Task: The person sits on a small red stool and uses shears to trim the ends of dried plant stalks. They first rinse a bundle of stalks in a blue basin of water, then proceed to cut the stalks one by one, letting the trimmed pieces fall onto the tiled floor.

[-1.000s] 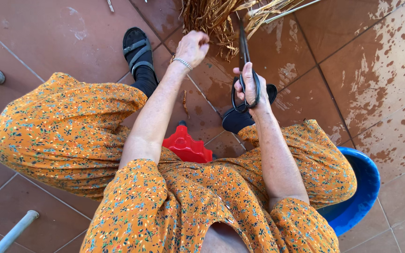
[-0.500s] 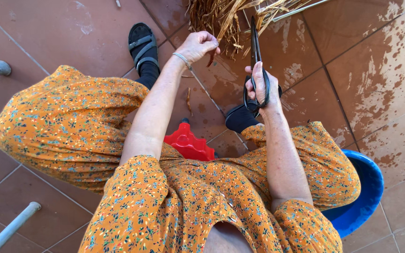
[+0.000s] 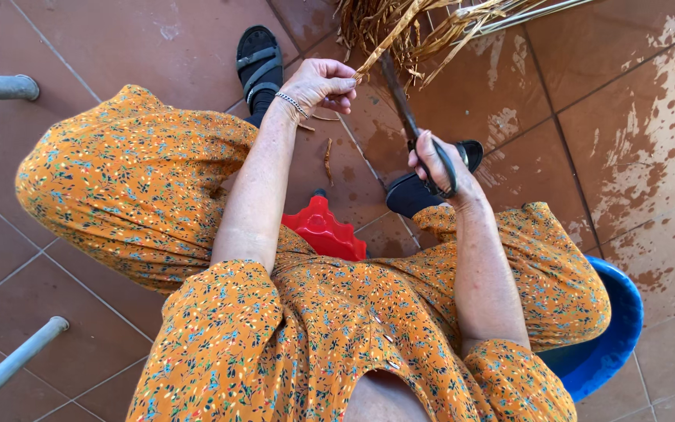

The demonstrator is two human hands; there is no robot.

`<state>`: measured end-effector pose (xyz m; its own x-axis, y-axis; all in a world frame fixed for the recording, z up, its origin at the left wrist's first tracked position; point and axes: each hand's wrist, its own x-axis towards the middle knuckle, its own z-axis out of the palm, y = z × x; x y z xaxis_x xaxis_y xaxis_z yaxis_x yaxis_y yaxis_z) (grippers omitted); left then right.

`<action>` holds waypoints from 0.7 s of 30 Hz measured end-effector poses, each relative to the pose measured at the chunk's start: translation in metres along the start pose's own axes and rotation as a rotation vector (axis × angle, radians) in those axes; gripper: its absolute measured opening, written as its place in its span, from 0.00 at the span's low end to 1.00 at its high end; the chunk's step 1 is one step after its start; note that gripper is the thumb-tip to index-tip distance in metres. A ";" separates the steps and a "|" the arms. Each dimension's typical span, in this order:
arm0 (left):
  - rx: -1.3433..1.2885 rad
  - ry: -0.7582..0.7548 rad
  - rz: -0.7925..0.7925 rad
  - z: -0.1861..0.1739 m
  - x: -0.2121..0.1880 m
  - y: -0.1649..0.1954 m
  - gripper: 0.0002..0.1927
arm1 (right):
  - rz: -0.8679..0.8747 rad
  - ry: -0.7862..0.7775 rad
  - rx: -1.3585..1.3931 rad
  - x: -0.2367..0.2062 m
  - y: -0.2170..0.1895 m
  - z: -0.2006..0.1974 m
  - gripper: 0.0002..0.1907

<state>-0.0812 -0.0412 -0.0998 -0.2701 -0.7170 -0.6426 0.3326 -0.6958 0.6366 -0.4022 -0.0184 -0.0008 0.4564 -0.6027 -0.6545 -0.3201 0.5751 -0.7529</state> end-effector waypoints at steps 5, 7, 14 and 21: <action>-0.028 -0.021 0.028 0.002 -0.002 -0.001 0.10 | -0.042 -0.013 -0.189 0.006 0.002 0.010 0.30; -0.047 -0.027 0.032 0.005 -0.003 -0.001 0.11 | -0.047 0.015 -0.162 0.012 -0.003 0.017 0.30; -0.089 -0.037 0.077 0.003 0.005 -0.011 0.12 | -0.099 0.050 -0.346 0.021 -0.007 0.016 0.26; 0.177 -0.016 -0.027 -0.007 0.021 -0.031 0.09 | -0.237 0.123 -0.506 0.025 0.010 0.014 0.27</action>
<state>-0.0906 -0.0345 -0.1356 -0.2917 -0.6974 -0.6547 0.1608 -0.7104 0.6851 -0.3821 -0.0198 -0.0236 0.4740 -0.7603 -0.4441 -0.5919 0.0982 -0.8000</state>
